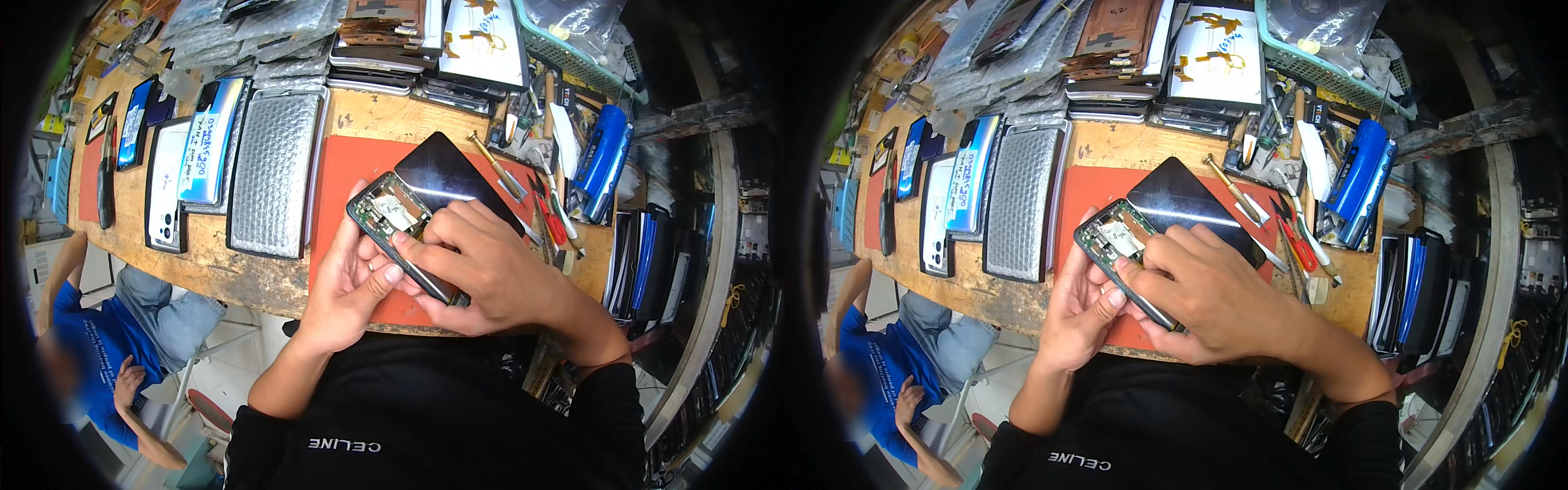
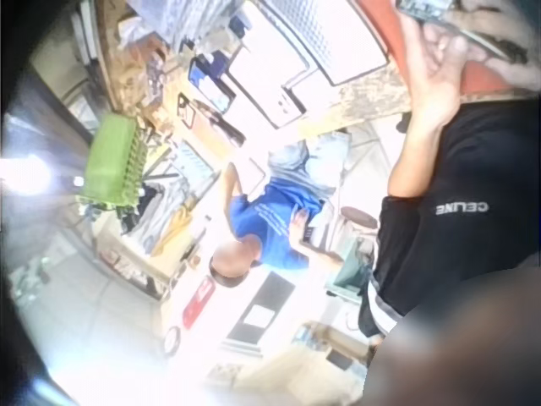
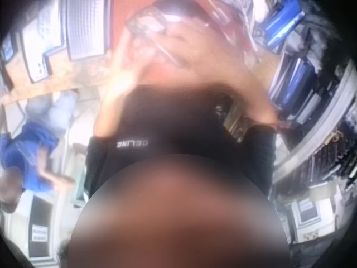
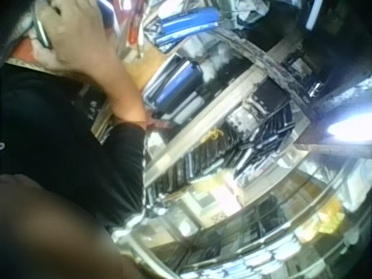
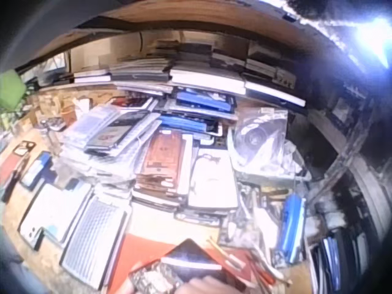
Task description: The person handles several disassembled smartphones on a cluttered workbench, aligning and attaching a screen to a phone chassis, then placing the device aside. They also pick up and inspect other phones and parts, moving them around the table.
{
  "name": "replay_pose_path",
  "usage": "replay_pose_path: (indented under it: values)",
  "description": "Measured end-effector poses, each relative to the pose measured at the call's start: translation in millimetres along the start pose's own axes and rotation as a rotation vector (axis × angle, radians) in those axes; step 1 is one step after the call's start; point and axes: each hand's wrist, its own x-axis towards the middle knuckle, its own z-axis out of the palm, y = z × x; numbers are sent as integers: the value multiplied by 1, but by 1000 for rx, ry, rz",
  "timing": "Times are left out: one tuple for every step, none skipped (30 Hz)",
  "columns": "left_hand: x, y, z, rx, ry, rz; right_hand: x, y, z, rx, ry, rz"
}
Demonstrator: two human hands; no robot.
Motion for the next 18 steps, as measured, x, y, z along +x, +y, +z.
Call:
replay_pose_path:
  values:
    - [0, 1, 0, -1, -2, -7, 0, 1, 1, 16, -1, 1]
    - [1, 2, 0, -3, -6, -14, 0, 2, 2, 30, -2, 2]
    - [1, 3, 0, -6, -10, -19, 0, 4, 2, 40, -3, 1]
    - [1, 3, 0, -14, -9, -20, 0, 4, 3, 56, 1, 3]
    - [1, 3, 1, -23, -7, -21, 0, 5, 3, 69, 6, 3]
    - [1, 3, 1, -30, -4, -22, -1, 6, 3, 79, 12, 8]
    - [0, 3, 2, -17, 14, -18, -1, 5, 4, 73, -2, 8]
    - [0, 2, 2, -3, 32, -15, -2, 5, 4, 65, -15, 14]
    - [-1, 1, 3, -1, 44, -16, -3, 4, 4, 55, -28, 20]
    - [-1, 1, 3, 30, 49, -2, -3, 4, 6, 59, -17, 12]
    - [-1, 0, 3, 50, 47, 9, -3, 3, 7, 61, -6, 4]
    - [-2, 0, 3, 54, 45, 17, -3, 3, 9, 64, 6, -5]
    - [-2, -1, 2, 78, 39, 25, -3, 2, 10, 56, 1, -2]
    - [-2, -1, 2, 87, 34, 30, -4, 2, 11, 48, -4, 1]
    - [-2, -1, 2, 75, 30, 27, -4, 1, 12, 40, -1, 6]
    - [-3, -1, 2, 92, 34, 29, -5, 0, 13, 35, -3, 9]
    - [-3, -1, 2, 90, 39, 23, -6, -1, 14, 31, 4, 15]
    - [-3, -1, 2, 87, 43, 16, -6, -2, 15, 27, 11, 22]
